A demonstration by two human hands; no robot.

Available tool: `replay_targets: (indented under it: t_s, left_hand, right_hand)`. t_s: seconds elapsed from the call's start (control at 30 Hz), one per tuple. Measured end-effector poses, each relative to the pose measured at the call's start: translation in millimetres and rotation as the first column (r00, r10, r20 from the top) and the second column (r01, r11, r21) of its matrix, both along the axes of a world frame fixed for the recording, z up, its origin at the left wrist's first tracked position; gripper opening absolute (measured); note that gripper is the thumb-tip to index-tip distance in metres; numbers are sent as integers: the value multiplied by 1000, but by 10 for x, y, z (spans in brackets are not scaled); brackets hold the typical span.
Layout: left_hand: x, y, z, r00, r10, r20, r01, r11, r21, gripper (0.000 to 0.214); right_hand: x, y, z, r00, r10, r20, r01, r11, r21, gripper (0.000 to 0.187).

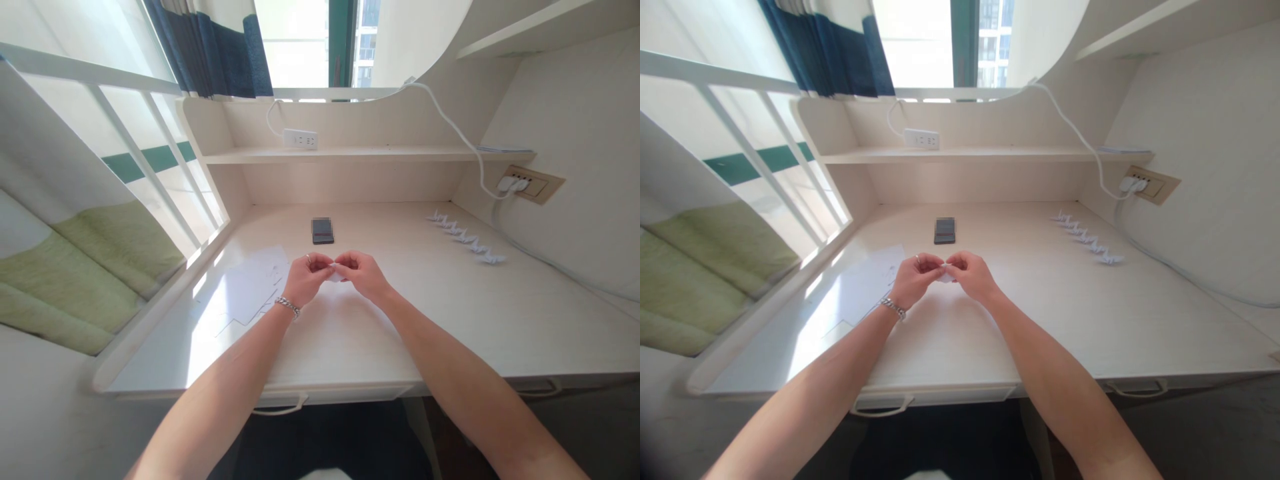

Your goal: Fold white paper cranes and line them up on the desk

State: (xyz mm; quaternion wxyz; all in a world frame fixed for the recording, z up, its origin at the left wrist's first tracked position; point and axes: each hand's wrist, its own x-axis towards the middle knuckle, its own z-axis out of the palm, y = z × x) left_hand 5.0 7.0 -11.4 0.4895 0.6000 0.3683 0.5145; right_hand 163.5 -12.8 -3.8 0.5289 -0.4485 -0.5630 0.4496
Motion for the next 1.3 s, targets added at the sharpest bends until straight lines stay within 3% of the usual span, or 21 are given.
replay_targets:
  t_s: [0.37, 0.67, 0.9, 1.1, 1.3]
  left_hand:
    - [-15, -22, 72, 997, -39, 63, 46, 993, -113, 23]
    - [-24, 25, 8, 997, 37, -71, -36, 999, 15, 21]
    - [-37, 9, -59, 981, 35, -193, -12, 993, 117, 19]
    - [-34, 7, -61, 986, 5, -169, 12, 995, 100, 20]
    - [-29, 14, 2, 992, 46, -117, -38, 997, 68, 19]
  right_hand:
    - [46, 94, -79, 999, -27, -28, 29, 996, 83, 14]
    - [53, 28, 22, 1000, -1, -17, 0, 998, -61, 20]
    - [56, 7, -11, 982, -35, 187, 25, 998, 55, 24]
    - [80, 33, 5, 993, -19, 118, 22, 999, -27, 17]
    - [126, 11, 66, 998, 58, 23, -57, 996, -69, 22]
